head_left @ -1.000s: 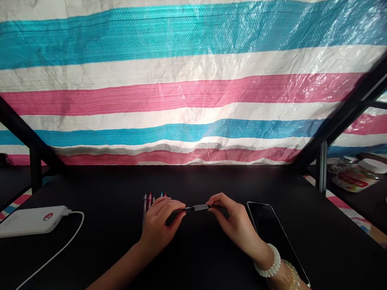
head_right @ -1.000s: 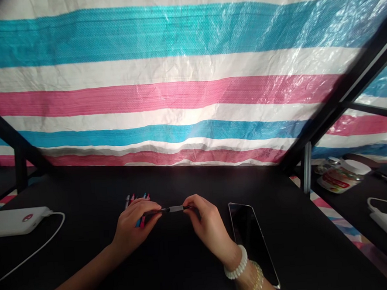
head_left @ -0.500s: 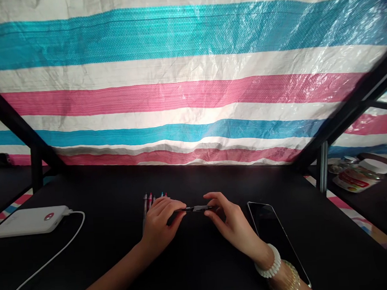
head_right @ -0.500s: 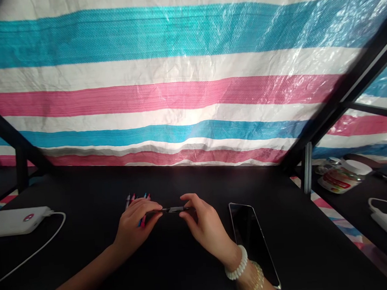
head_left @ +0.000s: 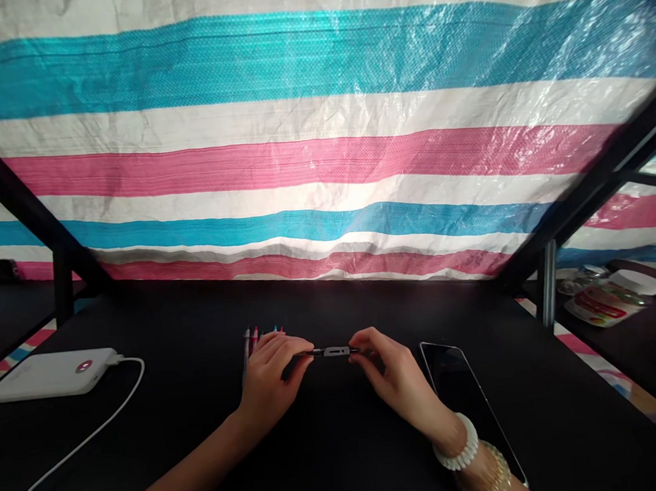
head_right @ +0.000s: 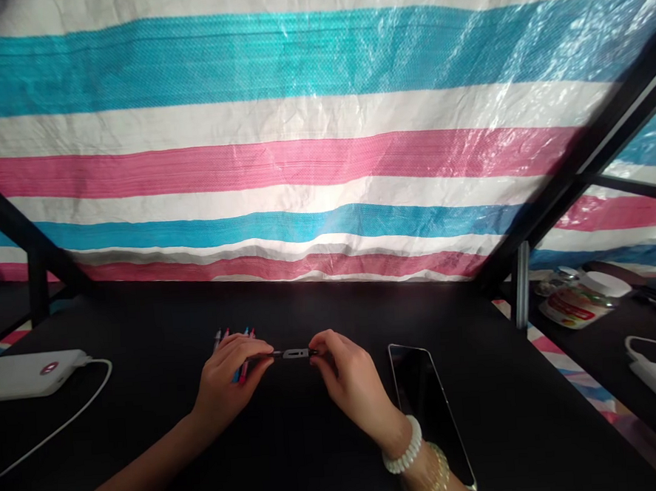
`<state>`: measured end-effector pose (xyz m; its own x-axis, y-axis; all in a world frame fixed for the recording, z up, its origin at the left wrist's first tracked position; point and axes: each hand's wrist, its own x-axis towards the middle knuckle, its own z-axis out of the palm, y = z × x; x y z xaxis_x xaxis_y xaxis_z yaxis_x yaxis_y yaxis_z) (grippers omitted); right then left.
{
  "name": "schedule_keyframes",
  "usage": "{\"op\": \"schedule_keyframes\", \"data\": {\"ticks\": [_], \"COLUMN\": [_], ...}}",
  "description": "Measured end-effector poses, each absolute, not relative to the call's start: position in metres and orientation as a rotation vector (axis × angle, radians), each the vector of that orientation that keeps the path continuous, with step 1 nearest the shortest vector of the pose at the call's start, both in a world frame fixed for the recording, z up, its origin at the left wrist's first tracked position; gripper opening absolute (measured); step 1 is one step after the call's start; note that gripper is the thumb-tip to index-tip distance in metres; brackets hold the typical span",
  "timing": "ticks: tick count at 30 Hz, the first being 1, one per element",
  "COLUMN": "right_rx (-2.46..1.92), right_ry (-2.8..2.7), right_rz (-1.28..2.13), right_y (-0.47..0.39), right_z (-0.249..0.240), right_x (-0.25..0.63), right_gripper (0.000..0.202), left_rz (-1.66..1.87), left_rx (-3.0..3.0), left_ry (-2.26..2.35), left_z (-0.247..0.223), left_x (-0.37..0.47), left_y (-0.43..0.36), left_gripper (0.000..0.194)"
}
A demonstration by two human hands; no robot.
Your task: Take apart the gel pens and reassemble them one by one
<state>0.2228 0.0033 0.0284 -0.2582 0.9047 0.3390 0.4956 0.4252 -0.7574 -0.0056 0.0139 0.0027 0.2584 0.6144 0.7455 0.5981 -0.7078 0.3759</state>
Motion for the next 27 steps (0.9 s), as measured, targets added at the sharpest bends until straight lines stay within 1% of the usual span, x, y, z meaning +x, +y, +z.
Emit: {"op": "schedule_keyframes", "data": {"ticks": [1, 4, 5, 8, 9, 11, 14, 22, 27], "right_rx": [-1.178, -1.189, -1.196, -1.2, -1.197, -1.192, -1.204, -1.203, -1.146], "right_ry": [-1.933, -2.029, -2.042, -2.022, -2.024, -2.063, -2.153, -2.257, -2.235], "right_rz": [0.647, 0.594, 0.584, 0.569, 0.561, 0.528, 0.46, 0.298, 0.218], "right_y": [0.0031, 0.0024, 0.0024, 0.0027, 0.0028, 0.0027, 0.0023, 0.0027, 0.003], "right_z": [0.0291, 0.031, 0.0311, 0.0301, 0.0297, 0.0296, 0.0313, 0.0281, 0.0234], "right_x": [0.2226, 0.2228, 0.2229, 0.2235, 0.2236, 0.2238, 0.2237, 0.2213, 0.2216], "right_gripper": [0.005, 0.024, 0.024, 0.007, 0.008, 0.004, 0.012, 0.023, 0.022], "left_rz": [1.485, 1.475, 1.471, 1.476, 1.479, 1.479, 1.464, 1.408, 1.389], "left_rx": [2.479, 2.487, 2.49, 2.487, 2.483, 2.481, 2.489, 2.473, 2.458], "left_ry": [1.189, 1.175, 1.175, 1.176, 1.176, 1.175, 1.183, 1.115, 1.1], "left_z": [0.0029, 0.0034, 0.0035, 0.0032, 0.003, 0.0024, 0.0014, 0.0017, 0.0009], "left_x": [-0.0057, -0.0058, -0.0057, -0.0057, -0.0057, -0.006, -0.0065, -0.0053, -0.0031], "left_y": [0.014, 0.0137, 0.0136, 0.0137, 0.0138, 0.0141, 0.0145, 0.0146, 0.0133], "left_gripper": [0.017, 0.019, 0.019, 0.018, 0.018, 0.019, 0.019, 0.019, 0.02]}}
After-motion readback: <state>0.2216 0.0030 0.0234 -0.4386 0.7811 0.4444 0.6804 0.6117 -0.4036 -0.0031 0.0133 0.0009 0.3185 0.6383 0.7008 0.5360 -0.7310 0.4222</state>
